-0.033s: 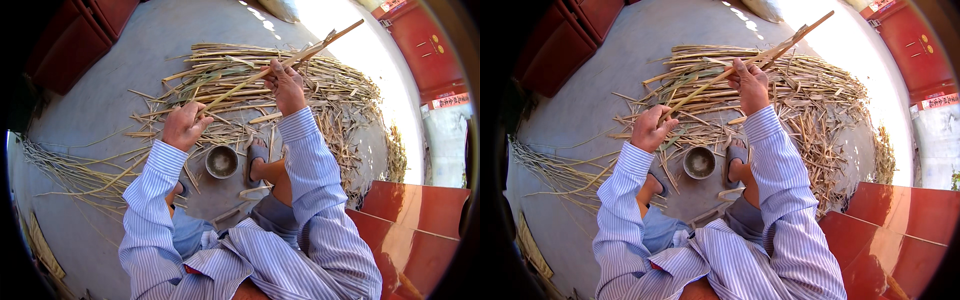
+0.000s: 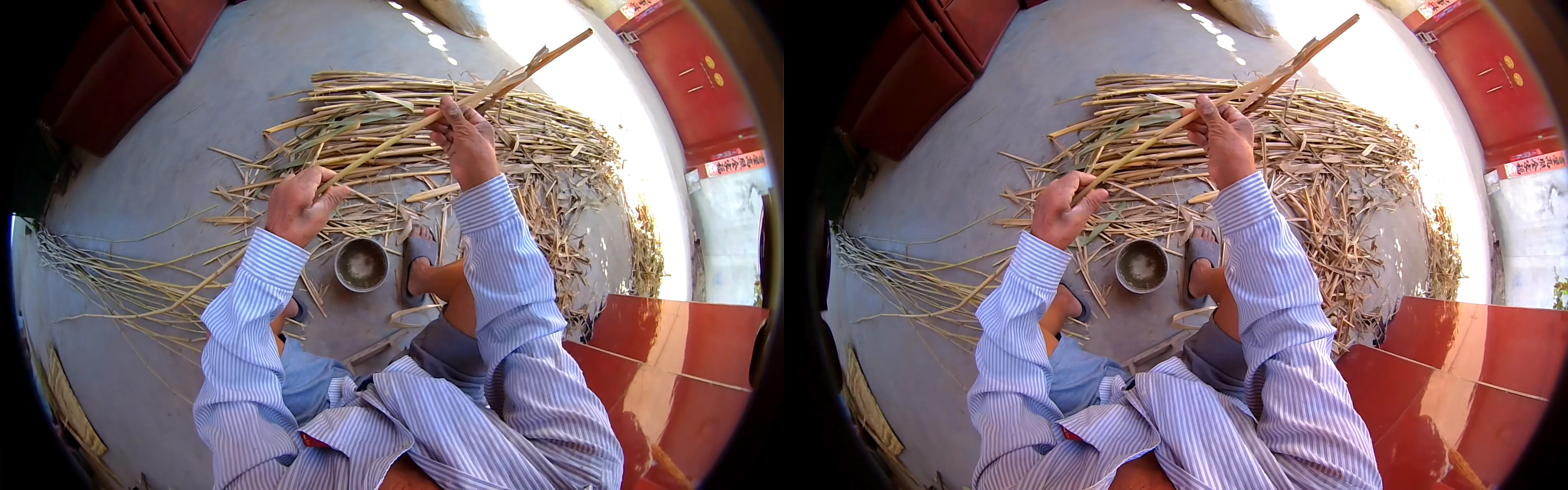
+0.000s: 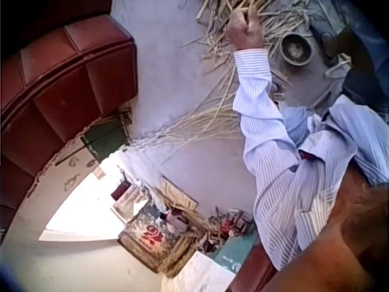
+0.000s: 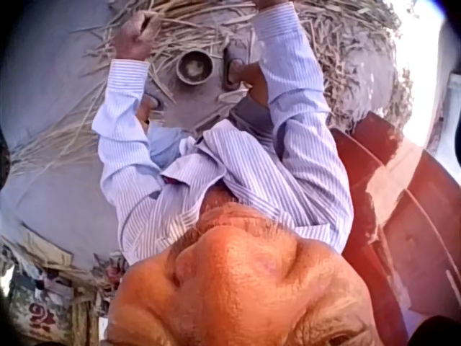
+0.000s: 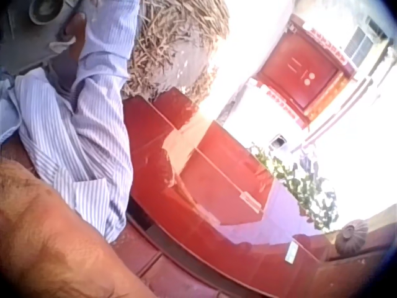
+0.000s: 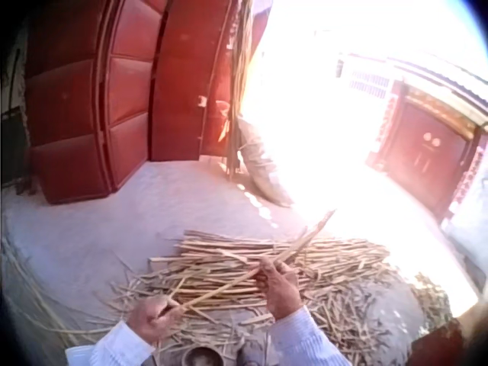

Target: The person sits on the floor and strips the outer layers from dried plant stalks by hand. The person repeatedly picks up stalks, peels them, and places the processed pieces aside.

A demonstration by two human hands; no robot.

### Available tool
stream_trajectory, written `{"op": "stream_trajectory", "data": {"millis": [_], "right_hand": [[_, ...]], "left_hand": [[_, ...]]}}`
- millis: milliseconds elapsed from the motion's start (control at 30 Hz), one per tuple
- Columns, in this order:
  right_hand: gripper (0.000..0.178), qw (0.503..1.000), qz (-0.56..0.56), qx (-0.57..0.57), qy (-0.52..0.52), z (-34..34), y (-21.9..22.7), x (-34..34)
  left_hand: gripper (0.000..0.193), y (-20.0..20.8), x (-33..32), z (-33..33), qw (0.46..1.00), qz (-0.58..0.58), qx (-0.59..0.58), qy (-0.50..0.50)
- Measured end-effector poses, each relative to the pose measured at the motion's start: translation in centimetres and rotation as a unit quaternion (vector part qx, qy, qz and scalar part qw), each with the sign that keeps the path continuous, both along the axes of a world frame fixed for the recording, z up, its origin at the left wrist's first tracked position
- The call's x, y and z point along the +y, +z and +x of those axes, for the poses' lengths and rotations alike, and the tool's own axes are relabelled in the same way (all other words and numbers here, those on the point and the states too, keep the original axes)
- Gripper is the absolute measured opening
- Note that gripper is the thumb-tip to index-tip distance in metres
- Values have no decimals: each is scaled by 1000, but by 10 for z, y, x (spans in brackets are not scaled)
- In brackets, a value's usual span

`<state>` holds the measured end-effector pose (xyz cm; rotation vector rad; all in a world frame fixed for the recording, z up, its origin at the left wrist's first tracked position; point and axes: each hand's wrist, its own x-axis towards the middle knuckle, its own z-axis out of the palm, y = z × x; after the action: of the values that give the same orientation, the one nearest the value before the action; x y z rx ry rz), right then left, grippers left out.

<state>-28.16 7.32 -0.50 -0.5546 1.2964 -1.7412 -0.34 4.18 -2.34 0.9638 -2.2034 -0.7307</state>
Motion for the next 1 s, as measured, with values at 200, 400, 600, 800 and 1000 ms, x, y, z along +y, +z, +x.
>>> {"op": "stream_trajectory", "data": {"millis": [200, 400, 600, 800, 1000], "right_hand": [[22, 985, -68, -11, -159, -100, 9, 31], [42, 913, 38, -213, -346, -173, -10, 88], [35, 977, -63, -96, 180, -22, 16, 30], [21, 995, -47, -15, 87, 10, 12, 12], [20, 1000, 0, 21, 8, 12, 4, 8]], "left_hand": [[21, -8, -8, 39, 997, 71, 19, 2], [27, 0, -10, 52, 994, 101, 34, 5], [35, -2, -5, 45, 998, 56, -1, -1], [36, 3, -2, 40, 999, 45, 3, 16], [31, 1, 5, 30, 999, -25, 8, 42]]}}
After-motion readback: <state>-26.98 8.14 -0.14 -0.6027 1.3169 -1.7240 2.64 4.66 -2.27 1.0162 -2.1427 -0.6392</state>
